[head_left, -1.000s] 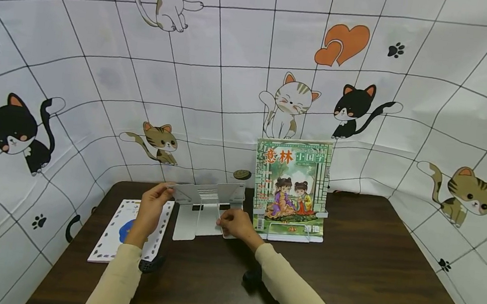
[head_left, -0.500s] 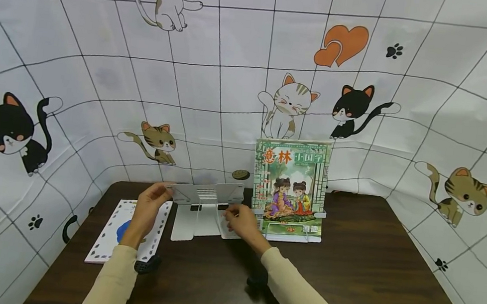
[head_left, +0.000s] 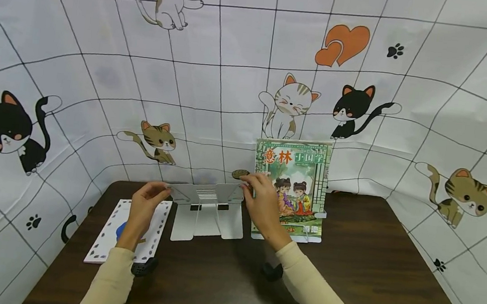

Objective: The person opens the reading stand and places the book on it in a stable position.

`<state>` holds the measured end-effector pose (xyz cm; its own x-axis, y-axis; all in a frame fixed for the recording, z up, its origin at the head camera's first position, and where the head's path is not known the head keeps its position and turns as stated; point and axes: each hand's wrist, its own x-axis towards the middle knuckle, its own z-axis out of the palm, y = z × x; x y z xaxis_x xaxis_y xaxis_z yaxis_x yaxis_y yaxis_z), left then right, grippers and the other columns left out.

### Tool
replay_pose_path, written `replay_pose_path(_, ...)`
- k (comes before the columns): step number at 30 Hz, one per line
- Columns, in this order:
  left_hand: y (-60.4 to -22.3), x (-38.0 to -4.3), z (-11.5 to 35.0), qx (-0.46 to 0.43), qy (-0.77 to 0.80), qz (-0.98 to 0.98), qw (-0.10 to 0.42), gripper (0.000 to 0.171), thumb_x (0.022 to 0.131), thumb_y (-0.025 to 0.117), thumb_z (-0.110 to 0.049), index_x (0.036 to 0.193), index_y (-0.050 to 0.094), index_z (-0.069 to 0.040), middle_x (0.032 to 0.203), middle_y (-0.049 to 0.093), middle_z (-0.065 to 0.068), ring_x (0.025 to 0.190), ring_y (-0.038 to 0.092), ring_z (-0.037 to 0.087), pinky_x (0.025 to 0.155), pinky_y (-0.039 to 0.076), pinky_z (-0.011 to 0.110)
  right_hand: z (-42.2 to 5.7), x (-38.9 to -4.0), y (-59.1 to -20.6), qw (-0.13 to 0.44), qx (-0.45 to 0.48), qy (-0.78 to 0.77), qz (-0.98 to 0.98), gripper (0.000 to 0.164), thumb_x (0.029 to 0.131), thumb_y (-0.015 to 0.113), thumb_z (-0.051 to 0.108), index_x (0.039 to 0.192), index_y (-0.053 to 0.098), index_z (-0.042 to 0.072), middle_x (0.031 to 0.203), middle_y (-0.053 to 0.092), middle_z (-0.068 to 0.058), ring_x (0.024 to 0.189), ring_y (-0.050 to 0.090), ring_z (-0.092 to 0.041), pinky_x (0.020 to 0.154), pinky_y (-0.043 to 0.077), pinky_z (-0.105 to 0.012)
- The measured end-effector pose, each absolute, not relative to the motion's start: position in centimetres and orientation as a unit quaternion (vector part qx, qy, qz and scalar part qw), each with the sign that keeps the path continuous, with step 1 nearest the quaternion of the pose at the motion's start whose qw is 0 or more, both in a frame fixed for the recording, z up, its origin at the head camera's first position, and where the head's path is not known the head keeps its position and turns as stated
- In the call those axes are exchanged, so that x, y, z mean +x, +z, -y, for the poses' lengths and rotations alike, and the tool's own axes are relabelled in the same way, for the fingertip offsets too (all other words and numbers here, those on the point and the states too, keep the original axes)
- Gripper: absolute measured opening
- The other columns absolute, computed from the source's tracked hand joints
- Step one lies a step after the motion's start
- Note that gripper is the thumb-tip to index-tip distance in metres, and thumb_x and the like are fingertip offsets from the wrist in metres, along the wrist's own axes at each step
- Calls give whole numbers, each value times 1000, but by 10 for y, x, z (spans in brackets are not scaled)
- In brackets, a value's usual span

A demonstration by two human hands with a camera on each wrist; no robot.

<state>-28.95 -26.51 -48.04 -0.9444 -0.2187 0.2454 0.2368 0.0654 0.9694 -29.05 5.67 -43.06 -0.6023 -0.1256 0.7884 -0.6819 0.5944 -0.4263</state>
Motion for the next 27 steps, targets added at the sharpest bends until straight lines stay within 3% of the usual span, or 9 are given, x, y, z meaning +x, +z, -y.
replay_pose_path(6, -481, -287, 261, 9, -683, 709, 175, 28, 100, 76, -11, 121, 68, 6, 99, 71, -16, 99, 68, 4, 89, 55, 15, -56, -297, -437, 357, 272, 345, 824, 8, 101, 73, 7, 106, 78, 4, 107, 72, -11, 97, 69, -27, 82, 60, -39)
replay_pose_path(12, -482, -282, 260, -1, -679, 710, 189, 28, 99, 78, -12, 119, 69, 5, 100, 71, -13, 97, 68, 6, 86, 56, 16, -55, -306, -433, 369, 283, 328, 822, 5, 99, 73, 1, 101, 77, 4, 103, 73, -10, 95, 70, -28, 84, 61, -41)
replay_pose_path(21, -476, -253, 254, -35, -650, 736, 188, 13, 98, 76, -5, 109, 74, 2, 102, 71, -8, 97, 72, 9, 85, 58, 18, -47, -327, -427, 364, 274, 314, 833, 11, 101, 68, -4, 99, 77, 1, 100, 73, -12, 93, 71, -29, 83, 62, -40)
replay_pose_path(27, -472, -231, 241, -68, -626, 748, 209, 10, 95, 77, 4, 105, 74, 5, 99, 68, -1, 96, 71, 6, 85, 58, 16, -40, -343, -428, 366, 281, 305, 833, 9, 99, 71, -5, 94, 75, 2, 100, 74, -12, 94, 73, -29, 85, 61, -40)
